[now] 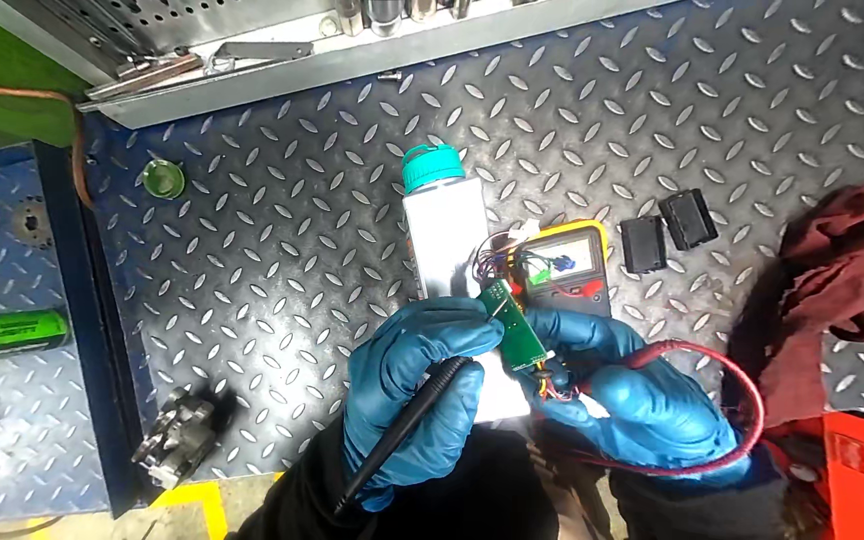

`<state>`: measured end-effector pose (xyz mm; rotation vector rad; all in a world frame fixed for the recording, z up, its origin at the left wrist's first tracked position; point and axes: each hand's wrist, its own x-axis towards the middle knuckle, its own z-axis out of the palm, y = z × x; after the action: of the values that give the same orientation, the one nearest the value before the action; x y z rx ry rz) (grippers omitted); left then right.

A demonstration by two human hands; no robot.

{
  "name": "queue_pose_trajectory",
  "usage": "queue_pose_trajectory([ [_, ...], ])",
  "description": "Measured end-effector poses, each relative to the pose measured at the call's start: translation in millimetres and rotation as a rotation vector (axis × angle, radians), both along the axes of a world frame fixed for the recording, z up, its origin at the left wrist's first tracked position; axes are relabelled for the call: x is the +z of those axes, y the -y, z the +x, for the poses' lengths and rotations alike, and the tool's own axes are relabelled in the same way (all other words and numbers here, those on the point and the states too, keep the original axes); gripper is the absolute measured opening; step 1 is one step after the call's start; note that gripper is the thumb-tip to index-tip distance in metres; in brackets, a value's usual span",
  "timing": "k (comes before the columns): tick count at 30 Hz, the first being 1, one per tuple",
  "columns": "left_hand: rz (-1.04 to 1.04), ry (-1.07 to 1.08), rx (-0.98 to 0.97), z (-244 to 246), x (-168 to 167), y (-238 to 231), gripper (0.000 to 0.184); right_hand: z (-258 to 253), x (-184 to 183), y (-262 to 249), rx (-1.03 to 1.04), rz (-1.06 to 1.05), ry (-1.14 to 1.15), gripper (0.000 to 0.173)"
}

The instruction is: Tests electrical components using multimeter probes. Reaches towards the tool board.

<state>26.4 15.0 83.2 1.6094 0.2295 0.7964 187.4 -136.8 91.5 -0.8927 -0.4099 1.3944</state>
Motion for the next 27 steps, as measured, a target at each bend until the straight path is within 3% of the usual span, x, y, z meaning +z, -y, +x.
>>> queue_pose_trajectory([
  [6, 0.143, -0.025, 0.001, -3.1, 5.1, -0.9, 0.019, -11.3, 17.5, -9.2, -0.115, -0.176, 0.510, 0.027],
  [12, 0.213, -0.029, 0.082, -10.4, 6.1, -3.1, 0.015, -19.4, 14.9, -7.3, -0.221, -0.241, 0.483, 0.022],
  [21, 0.289, -0.112, 0.042, -18.8, 9.8, -12.4, 0.017, 1.2, 26.6, -14.9, 0.094, -0.314, 0.849, 0.023],
  [23, 0.276, -0.140, 0.017, -17.6, 5.5, -12.9, 0.018, -0.7, 23.4, -20.6, 0.031, -0.390, 0.879, 0.027],
  [27, 0.264, -0.200, 0.003, -18.6, -1.2, -17.5, 0.021, -2.4, 16.7, -27.3, -0.090, -0.435, 0.934, 0.015],
])
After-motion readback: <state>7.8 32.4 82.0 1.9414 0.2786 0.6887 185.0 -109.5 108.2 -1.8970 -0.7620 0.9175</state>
